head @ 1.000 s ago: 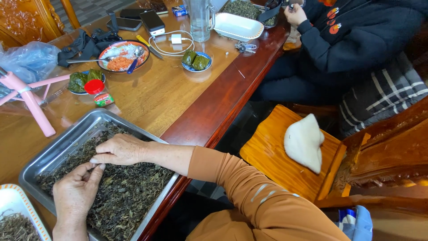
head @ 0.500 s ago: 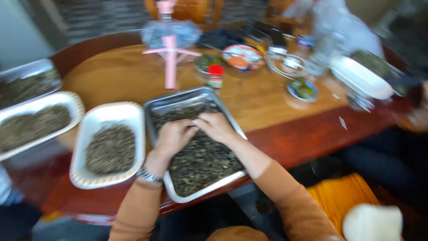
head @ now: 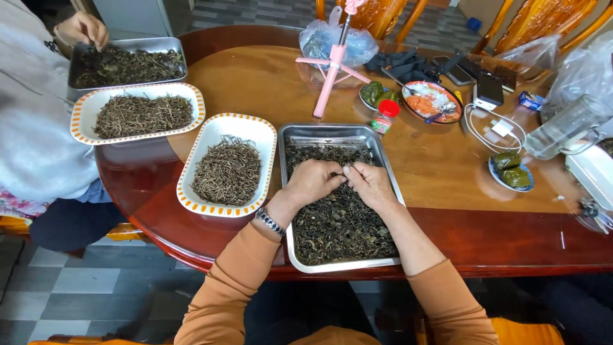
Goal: Sorting dried tea leaves by hand to remove stems and debris
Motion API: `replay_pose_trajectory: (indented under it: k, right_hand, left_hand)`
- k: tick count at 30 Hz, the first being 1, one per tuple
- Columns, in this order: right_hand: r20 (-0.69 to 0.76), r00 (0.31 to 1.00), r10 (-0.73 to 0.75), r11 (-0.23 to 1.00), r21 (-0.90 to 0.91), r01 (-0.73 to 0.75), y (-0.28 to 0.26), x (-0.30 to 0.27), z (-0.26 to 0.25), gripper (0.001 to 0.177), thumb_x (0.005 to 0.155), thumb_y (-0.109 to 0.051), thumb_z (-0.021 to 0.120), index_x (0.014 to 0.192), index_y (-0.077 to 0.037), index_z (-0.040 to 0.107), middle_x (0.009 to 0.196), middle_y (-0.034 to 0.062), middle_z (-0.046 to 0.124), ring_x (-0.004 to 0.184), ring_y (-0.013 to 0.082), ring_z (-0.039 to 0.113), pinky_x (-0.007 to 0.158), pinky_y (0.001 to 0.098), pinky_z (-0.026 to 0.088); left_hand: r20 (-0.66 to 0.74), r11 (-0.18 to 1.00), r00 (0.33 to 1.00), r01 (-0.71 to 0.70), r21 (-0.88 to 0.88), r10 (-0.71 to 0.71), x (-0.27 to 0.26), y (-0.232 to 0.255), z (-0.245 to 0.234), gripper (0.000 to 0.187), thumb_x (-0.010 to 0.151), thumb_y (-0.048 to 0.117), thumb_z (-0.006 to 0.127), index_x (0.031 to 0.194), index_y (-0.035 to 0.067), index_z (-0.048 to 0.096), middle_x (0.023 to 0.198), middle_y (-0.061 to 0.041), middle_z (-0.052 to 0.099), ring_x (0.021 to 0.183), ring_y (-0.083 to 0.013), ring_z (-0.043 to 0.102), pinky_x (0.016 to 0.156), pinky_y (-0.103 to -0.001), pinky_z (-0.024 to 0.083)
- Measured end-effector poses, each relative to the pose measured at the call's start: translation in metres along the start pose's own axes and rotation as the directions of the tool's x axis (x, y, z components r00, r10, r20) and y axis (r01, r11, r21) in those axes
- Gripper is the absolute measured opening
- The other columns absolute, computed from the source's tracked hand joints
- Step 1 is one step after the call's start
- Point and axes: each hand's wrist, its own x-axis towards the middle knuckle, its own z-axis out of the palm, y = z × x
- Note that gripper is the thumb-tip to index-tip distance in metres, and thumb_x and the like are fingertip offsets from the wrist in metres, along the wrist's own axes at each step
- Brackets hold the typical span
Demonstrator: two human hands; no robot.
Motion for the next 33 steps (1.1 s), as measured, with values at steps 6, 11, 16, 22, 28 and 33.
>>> replay_pose_trajectory:
  k: [6, 11, 16, 22, 28, 33]
  right_hand:
    - [-0.008, 1.000, -0.021, 1.000, 0.017, 0.021, -0.004, -0.001, -0.001, 0.036, 0.104, -0.031, 0.065, 0.075, -0.011, 0.072, 0.059, 0.0071, 0.070, 0.055, 0.0164, 0.070, 0.057, 0.0296, 0.056]
    - [-0.027, 0.999, -0.037, 0.999, 0.019, 0.038, -0.011, -0.002, 0.000, 0.030, 0.102, -0.028, 0.067, 0.079, -0.009, 0.073, 0.062, 0.0098, 0.071, 0.057, 0.0185, 0.070, 0.058, 0.0327, 0.057]
    - [-0.095, 0.987, -0.132, 0.989, -0.078, 0.125, -0.011, -0.003, 0.003, 0.016, 0.094, -0.024, 0.076, 0.087, -0.010, 0.074, 0.068, 0.0160, 0.071, 0.066, 0.0315, 0.072, 0.061, 0.0425, 0.055]
    - [-0.153, 0.979, -0.136, 0.990, -0.050, 0.129, -0.017, -0.007, 0.001, 0.021, 0.094, -0.029, 0.068, 0.085, -0.011, 0.068, 0.064, 0.0176, 0.064, 0.063, 0.0370, 0.065, 0.060, 0.0452, 0.051]
    - [-0.044, 0.997, -0.069, 0.997, 0.014, 0.070, -0.034, -0.012, -0.017, 0.025, 0.095, -0.041, 0.058, 0.082, -0.020, 0.062, 0.072, 0.0111, 0.072, 0.073, 0.0356, 0.073, 0.065, 0.0460, 0.058]
    - [-0.052, 0.998, -0.028, 0.991, 0.127, 0.035, -0.019, 0.000, 0.003, 0.026, 0.091, -0.037, 0.062, 0.072, -0.019, 0.061, 0.062, -0.0067, 0.058, 0.061, 0.0072, 0.049, 0.058, 0.0257, 0.041]
  left_hand:
    - [0.007, 1.000, 1.000, 0.016, -0.023, -0.016, 0.000, 0.001, -0.002, 0.020, 0.088, 0.034, 0.071, 0.105, 0.026, 0.077, 0.067, -0.001, 0.075, 0.077, -0.0329, 0.075, 0.075, -0.049, 0.060]
    - [-0.030, 1.000, 0.999, -0.024, 0.003, 0.024, -0.002, 0.001, -0.007, 0.020, 0.088, 0.034, 0.070, 0.105, 0.026, 0.078, 0.075, -0.004, 0.077, 0.080, -0.0331, 0.076, 0.076, -0.048, 0.061]
    - [-0.078, 0.987, 0.986, -0.143, 0.068, 0.148, -0.001, -0.013, 0.011, 0.017, 0.088, 0.033, 0.072, 0.103, 0.028, 0.078, 0.083, -0.001, 0.079, 0.083, -0.0303, 0.076, 0.073, -0.046, 0.061]
    - [-0.126, 0.977, 0.972, -0.184, 0.106, 0.197, -0.006, -0.010, 0.000, 0.015, 0.087, 0.027, 0.080, 0.102, 0.028, 0.079, 0.070, 0.001, 0.074, 0.070, -0.0272, 0.073, 0.068, -0.040, 0.059]
    - [-0.138, 0.991, 0.982, -0.128, 0.043, 0.133, -0.008, -0.007, -0.001, 0.014, 0.093, 0.029, 0.084, 0.106, 0.029, 0.079, 0.059, -0.001, 0.062, 0.067, -0.0241, 0.068, 0.066, -0.039, 0.054]
    - [-0.139, 0.985, 0.975, -0.171, 0.032, 0.174, -0.011, -0.022, 0.000, 0.019, 0.102, 0.024, 0.078, 0.117, 0.013, 0.078, 0.076, -0.003, 0.068, 0.062, -0.0137, 0.055, 0.070, -0.033, 0.048]
